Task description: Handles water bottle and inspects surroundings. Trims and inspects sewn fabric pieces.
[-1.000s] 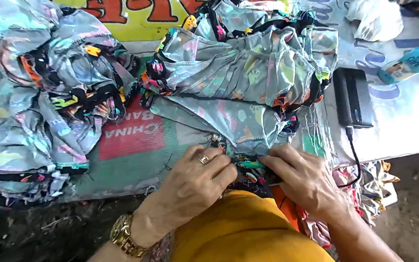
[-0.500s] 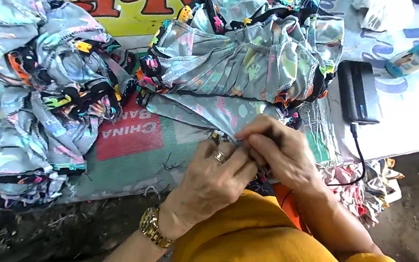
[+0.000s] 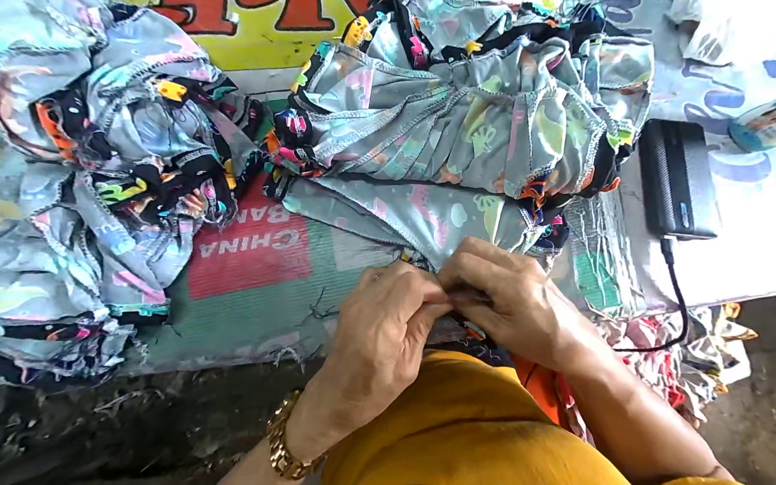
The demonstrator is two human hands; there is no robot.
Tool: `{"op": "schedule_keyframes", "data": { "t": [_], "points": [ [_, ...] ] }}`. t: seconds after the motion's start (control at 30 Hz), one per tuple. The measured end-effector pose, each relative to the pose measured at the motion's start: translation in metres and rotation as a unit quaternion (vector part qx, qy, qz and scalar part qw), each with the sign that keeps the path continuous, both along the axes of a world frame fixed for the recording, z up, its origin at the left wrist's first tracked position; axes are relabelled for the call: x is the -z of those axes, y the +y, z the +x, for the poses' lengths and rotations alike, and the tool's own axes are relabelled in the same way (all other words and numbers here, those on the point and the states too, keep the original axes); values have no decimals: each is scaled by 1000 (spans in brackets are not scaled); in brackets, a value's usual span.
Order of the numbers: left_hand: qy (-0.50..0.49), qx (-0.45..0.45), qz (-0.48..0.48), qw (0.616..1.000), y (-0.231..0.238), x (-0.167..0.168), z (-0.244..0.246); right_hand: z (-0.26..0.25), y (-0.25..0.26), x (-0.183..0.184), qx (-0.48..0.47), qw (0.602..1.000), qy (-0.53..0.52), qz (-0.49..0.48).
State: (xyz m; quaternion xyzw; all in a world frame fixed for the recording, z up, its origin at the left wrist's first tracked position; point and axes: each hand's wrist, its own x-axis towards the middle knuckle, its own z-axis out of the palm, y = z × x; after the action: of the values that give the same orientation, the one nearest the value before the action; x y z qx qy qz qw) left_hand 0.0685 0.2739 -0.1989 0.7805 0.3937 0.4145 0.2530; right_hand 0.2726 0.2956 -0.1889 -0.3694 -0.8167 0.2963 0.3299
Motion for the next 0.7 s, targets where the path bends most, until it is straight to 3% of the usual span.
{"op": "schedule_keyframes", "data": {
  "t": [0.1,0.3,0.37,0.53,0.7],
  "points": [
    [-27,-13,-28,999,1,0,8,-2,-4,5,30,999,12,29],
    [23,-23,-126,991,4,-4,10,0,-6,6,51,990,100,-89],
    [44,-19,-130,990,6,-7,9,-1,-8,6,56,991,101,-61],
    [97,2,3,995,8,-1,8,-5,-33,-7,54,994,-21,95],
    [100,-19,76,992,4,4,8,7,-33,-24,27,996,36,74]
  ]
}}
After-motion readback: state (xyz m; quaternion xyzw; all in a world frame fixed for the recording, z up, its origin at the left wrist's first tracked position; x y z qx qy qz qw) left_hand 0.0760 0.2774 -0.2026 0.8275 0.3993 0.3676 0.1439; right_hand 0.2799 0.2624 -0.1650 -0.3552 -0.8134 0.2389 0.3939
